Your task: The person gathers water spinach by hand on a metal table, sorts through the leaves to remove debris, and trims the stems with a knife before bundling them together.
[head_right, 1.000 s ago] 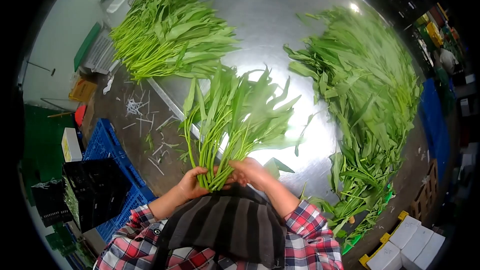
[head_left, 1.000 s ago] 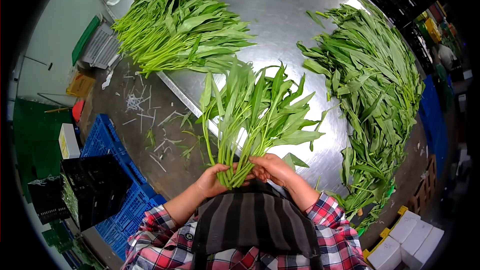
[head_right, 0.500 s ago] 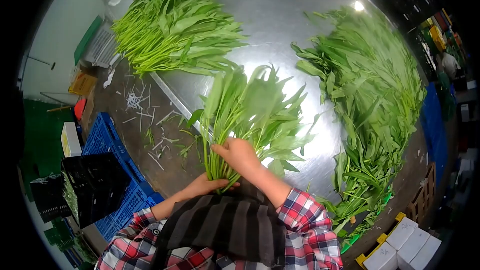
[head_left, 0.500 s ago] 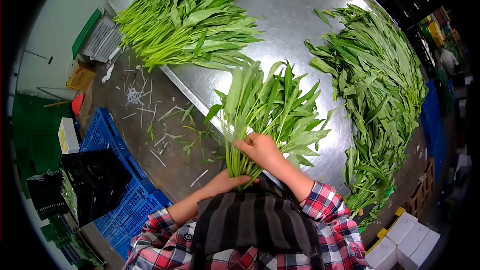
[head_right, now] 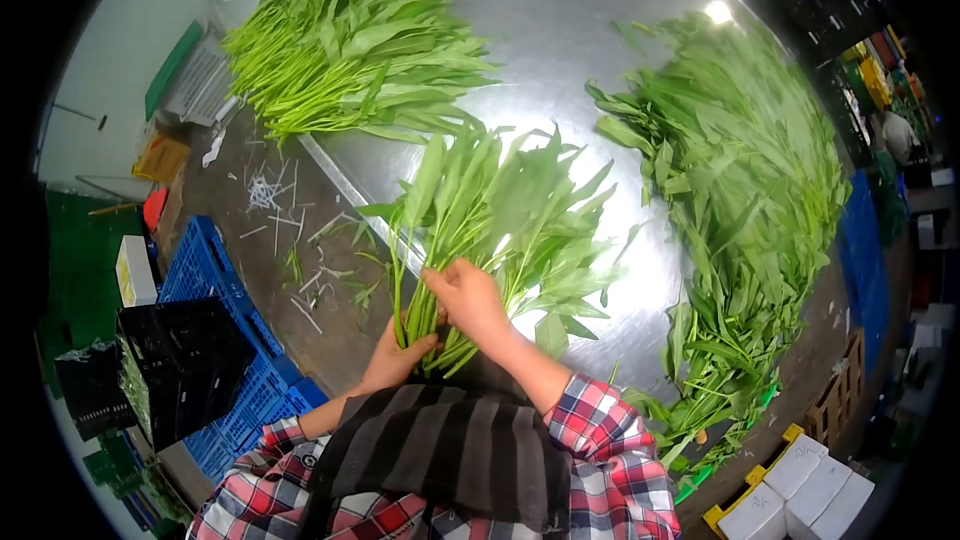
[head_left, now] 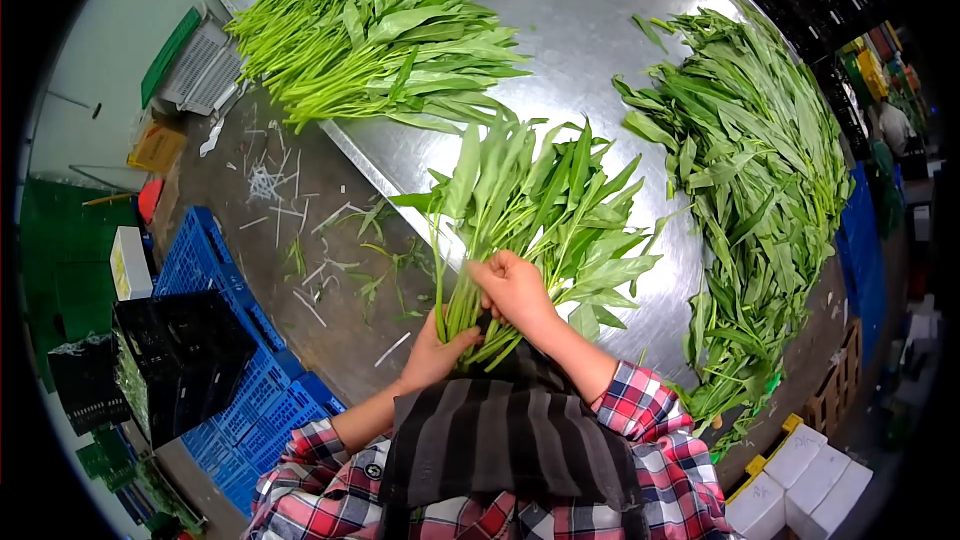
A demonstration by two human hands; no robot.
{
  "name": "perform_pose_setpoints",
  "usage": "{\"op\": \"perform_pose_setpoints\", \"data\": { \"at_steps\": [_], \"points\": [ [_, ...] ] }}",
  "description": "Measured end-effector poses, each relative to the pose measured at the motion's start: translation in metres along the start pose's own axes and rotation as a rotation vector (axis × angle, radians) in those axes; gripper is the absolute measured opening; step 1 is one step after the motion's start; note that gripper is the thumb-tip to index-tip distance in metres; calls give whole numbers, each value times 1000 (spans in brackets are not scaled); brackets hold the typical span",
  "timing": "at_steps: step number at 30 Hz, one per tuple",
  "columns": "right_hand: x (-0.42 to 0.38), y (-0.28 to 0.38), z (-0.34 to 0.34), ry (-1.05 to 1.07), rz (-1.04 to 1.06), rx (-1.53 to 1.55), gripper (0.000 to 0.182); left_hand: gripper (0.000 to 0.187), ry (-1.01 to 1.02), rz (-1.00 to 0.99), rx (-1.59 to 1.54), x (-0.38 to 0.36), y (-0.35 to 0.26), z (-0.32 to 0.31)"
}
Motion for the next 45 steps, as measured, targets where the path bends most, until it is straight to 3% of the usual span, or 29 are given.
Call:
{"op": "perform_pose_setpoints", "data": {
  "at_steps": [6, 7, 10, 11, 14, 15, 18, 22, 23, 26, 29, 32, 37, 40, 45],
  "points": [
    [0, -14, 8, 42, -27, 538, 25, 24, 35, 89, -160, -5, 4, -3],
    [-2, -11, 14, -52, 79, 572, 22, 24, 37, 110, -268, -5, -1, -7],
    [-3, 4, 16, -21, 230, 261, 23, 25, -28, 251, -549, -3, 5, -5],
    [-2, 2, 16, -48, 291, -78, 25, 25, -61, 311, -634, -4, 9, -4],
    [-24, 21, -3, 8, 546, -749, 24, 24, -95, 238, -521, -3, 9, 1],
    [-27, 21, -5, 22, 505, -803, 25, 24, -88, 205, -412, -4, 5, 5],
    [-33, 25, -4, -25, 481, -946, 24, 24, -95, 240, -542, -10, -6, 0],
    [-34, 44, -4, -120, 536, -603, 15, 19, 1, 278, -647, -7, 18, 4],
    [-29, 45, -6, -149, 519, -622, 14, 18, -35, 225, -630, -6, 14, 2],
    [-7, 29, -14, -70, 420, -700, 18, 17, 119, 161, -556, -3, 12, -2],
    [8, 11, -17, 127, 156, -220, 21, 18, -15, 134, -388, -2, -2, -5],
    [15, -1, -17, 243, -80, -120, 21, 17, -52, 66, -243, 0, -3, 4],
    [5, -3, -22, 340, -173, -201, 19, 17, -194, -22, 22, 1, -17, 17],
    [-4, -14, -14, 256, -176, 3, 17, 15, -359, -70, -228, -2, -24, 28],
    [-24, -14, -14, 190, -129, 360, 15, 16, -376, -122, -406, -5, -33, 18]
  ]
}}
Point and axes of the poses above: each hand's wrist, its own x-axis towards the middle knuckle, its own z-axis out of the back of the hand, y = z × x, the point moved 8 cm from there along x, towards the middle knuckle, and after that the axes turned 9 degrees about y, right-handed, at the moved point
